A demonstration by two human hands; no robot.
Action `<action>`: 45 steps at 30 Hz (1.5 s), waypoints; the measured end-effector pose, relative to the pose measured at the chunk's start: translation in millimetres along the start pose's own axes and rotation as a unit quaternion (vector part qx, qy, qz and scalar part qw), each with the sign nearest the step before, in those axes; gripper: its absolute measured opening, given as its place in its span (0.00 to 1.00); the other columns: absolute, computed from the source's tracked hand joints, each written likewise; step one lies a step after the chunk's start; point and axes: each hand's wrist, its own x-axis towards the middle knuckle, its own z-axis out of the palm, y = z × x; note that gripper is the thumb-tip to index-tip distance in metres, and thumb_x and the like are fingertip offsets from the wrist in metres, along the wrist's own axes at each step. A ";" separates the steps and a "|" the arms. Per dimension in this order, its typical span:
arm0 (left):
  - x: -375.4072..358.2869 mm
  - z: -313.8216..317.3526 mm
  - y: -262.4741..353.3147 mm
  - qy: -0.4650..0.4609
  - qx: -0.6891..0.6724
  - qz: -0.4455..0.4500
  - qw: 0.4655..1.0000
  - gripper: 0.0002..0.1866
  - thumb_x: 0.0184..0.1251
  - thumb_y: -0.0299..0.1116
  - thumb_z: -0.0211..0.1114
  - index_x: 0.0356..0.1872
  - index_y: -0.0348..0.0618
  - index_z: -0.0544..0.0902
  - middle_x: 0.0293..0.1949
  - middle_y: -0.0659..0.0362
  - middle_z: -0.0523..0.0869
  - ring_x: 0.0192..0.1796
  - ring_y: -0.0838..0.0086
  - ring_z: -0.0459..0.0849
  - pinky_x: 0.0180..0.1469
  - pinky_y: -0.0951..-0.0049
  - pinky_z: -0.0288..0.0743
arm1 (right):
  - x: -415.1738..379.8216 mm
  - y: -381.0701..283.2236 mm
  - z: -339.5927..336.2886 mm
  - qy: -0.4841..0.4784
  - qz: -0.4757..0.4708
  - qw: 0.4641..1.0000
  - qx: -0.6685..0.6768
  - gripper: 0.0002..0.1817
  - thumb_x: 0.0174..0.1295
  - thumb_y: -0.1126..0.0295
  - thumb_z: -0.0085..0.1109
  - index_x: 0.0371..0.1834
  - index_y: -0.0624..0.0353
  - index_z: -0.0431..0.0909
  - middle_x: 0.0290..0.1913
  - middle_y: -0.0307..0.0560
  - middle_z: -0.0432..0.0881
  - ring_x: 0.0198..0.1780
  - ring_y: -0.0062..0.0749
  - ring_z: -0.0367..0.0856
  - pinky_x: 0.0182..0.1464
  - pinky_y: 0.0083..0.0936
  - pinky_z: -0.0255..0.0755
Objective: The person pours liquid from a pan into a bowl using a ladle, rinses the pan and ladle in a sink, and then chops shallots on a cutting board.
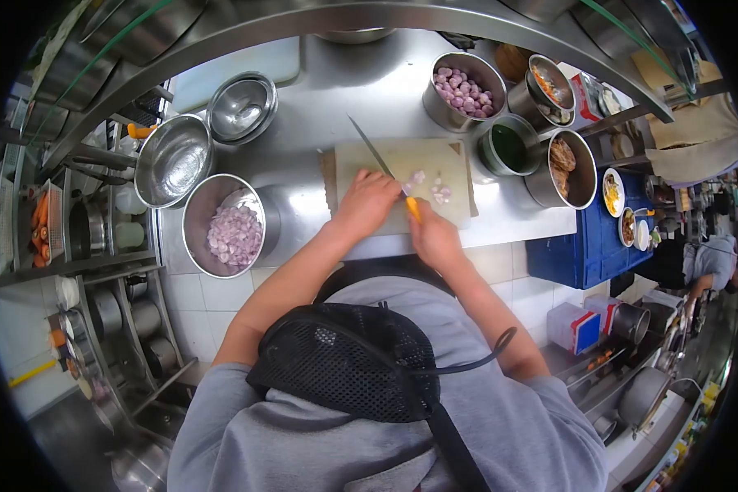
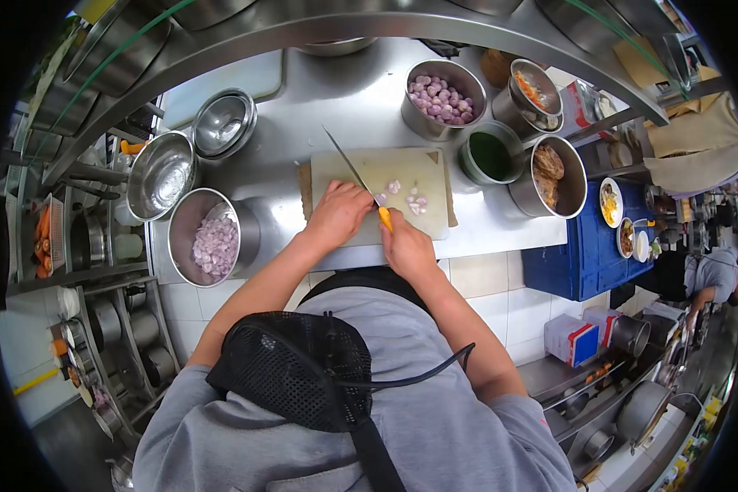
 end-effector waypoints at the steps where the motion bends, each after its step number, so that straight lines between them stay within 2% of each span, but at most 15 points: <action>1: 0.2 0.0 0.0 0.002 0.000 0.001 1.000 0.05 0.72 0.25 0.71 0.46 0.44 0.88 0.43 0.54 0.91 0.52 0.56 0.88 0.64 0.55 0.73 | 1.8 -1.5 -1.3 -0.004 -0.011 1.000 -0.006 0.20 0.85 0.60 0.57 0.71 0.60 0.74 0.42 0.68 0.92 0.41 0.70 0.92 0.46 0.60 0.84; 8: -0.9 0.3 -0.1 0.007 0.013 0.003 1.000 0.05 0.71 0.26 0.72 0.46 0.43 0.88 0.44 0.54 0.91 0.52 0.55 0.88 0.64 0.54 0.73 | 2.5 5.6 7.6 -0.003 0.001 1.000 -0.004 0.18 0.85 0.59 0.57 0.67 0.60 0.75 0.40 0.67 0.92 0.41 0.70 0.92 0.46 0.60 0.84; 10: -1.3 0.3 2.3 0.018 0.008 0.012 1.000 0.05 0.72 0.27 0.72 0.46 0.43 0.88 0.44 0.54 0.90 0.53 0.55 0.88 0.64 0.54 0.73 | 4.4 9.4 6.2 -0.013 0.013 1.000 0.014 0.18 0.84 0.61 0.60 0.67 0.59 0.76 0.40 0.71 0.90 0.45 0.74 0.90 0.48 0.62 0.82; 13: 3.7 4.7 3.7 0.018 0.013 0.017 1.000 0.05 0.73 0.27 0.72 0.46 0.43 0.88 0.45 0.53 0.89 0.54 0.55 0.87 0.63 0.53 0.74 | 0.9 16.8 5.3 0.019 0.019 0.996 0.081 0.17 0.85 0.58 0.59 0.63 0.61 0.77 0.37 0.70 0.91 0.41 0.73 0.91 0.46 0.63 0.82; 16: 7.4 14.8 5.8 0.015 0.054 -0.007 0.998 0.04 0.74 0.28 0.72 0.46 0.43 0.88 0.45 0.53 0.88 0.55 0.54 0.87 0.62 0.52 0.74 | -3.7 19.6 1.2 0.033 0.056 0.994 0.088 0.17 0.85 0.59 0.59 0.62 0.62 0.78 0.37 0.71 0.90 0.41 0.74 0.90 0.46 0.63 0.82; 18: 11.3 17.7 7.7 0.022 0.085 -0.023 0.996 0.04 0.75 0.28 0.72 0.46 0.43 0.88 0.45 0.53 0.88 0.55 0.54 0.87 0.62 0.52 0.74 | -5.2 19.6 -4.8 0.040 0.057 0.994 0.079 0.17 0.85 0.59 0.59 0.63 0.62 0.78 0.37 0.71 0.90 0.41 0.74 0.90 0.46 0.63 0.82; 20: 10.2 15.4 10.2 0.049 0.041 -0.056 0.996 0.03 0.75 0.28 0.71 0.45 0.43 0.87 0.45 0.54 0.88 0.55 0.54 0.86 0.61 0.52 0.74 | -7.3 12.8 -13.1 0.045 0.058 0.995 0.073 0.18 0.85 0.59 0.59 0.64 0.62 0.78 0.37 0.71 0.90 0.41 0.73 0.90 0.46 0.62 0.82; 23: 6.2 10.7 5.7 0.006 0.020 -0.036 0.999 0.03 0.75 0.27 0.71 0.45 0.42 0.87 0.46 0.54 0.88 0.56 0.54 0.86 0.61 0.51 0.74 | -11.2 6.7 -9.7 0.055 0.027 0.994 0.086 0.19 0.85 0.59 0.58 0.66 0.62 0.77 0.37 0.71 0.90 0.41 0.73 0.91 0.45 0.62 0.82; 25: 6.8 10.2 4.6 0.002 0.012 -0.030 0.999 0.03 0.75 0.27 0.70 0.45 0.42 0.87 0.47 0.54 0.88 0.56 0.54 0.86 0.62 0.51 0.74 | -8.1 10.7 3.4 0.029 0.008 0.998 0.048 0.19 0.85 0.59 0.58 0.67 0.63 0.76 0.38 0.70 0.91 0.41 0.72 0.91 0.46 0.62 0.83; 35: 6.3 10.4 2.6 -0.019 -0.009 -0.040 0.999 0.06 0.74 0.25 0.69 0.49 0.42 0.87 0.50 0.53 0.89 0.58 0.53 0.85 0.63 0.50 0.73 | -4.0 -2.2 -4.2 0.003 0.016 1.000 -0.005 0.20 0.86 0.59 0.57 0.68 0.63 0.74 0.40 0.69 0.92 0.41 0.71 0.92 0.47 0.60 0.84; 39: 5.8 12.4 1.3 -0.002 -0.002 -0.031 1.000 0.06 0.74 0.25 0.69 0.48 0.43 0.86 0.49 0.53 0.88 0.57 0.52 0.85 0.63 0.50 0.73 | -6.6 0.6 -2.6 -0.008 0.033 0.999 0.000 0.20 0.86 0.59 0.56 0.69 0.63 0.74 0.40 0.69 0.92 0.42 0.70 0.92 0.47 0.61 0.84; 41: 6.1 9.9 0.8 -0.021 0.002 -0.032 0.999 0.06 0.74 0.26 0.69 0.48 0.43 0.86 0.48 0.53 0.88 0.56 0.52 0.85 0.63 0.51 0.74 | -5.0 -3.9 -5.5 -0.015 0.029 0.999 -0.009 0.20 0.86 0.59 0.56 0.69 0.63 0.74 0.40 0.69 0.92 0.42 0.70 0.92 0.47 0.61 0.84; 43: 4.4 8.2 0.6 -0.016 -0.002 -0.027 1.000 0.05 0.74 0.26 0.69 0.47 0.43 0.86 0.48 0.52 0.88 0.56 0.52 0.85 0.63 0.51 0.74 | -8.9 -11.7 -8.5 0.025 0.043 0.998 0.036 0.18 0.84 0.61 0.58 0.69 0.60 0.76 0.39 0.71 0.90 0.43 0.74 0.90 0.47 0.64 0.82; 45: 6.6 7.7 1.9 -0.010 -0.007 -0.017 1.000 0.05 0.74 0.26 0.69 0.46 0.42 0.85 0.47 0.52 0.88 0.56 0.52 0.85 0.63 0.51 0.74 | -7.1 2.7 3.5 0.009 0.037 0.999 0.019 0.19 0.85 0.60 0.57 0.69 0.61 0.75 0.39 0.70 0.91 0.42 0.72 0.91 0.47 0.62 0.83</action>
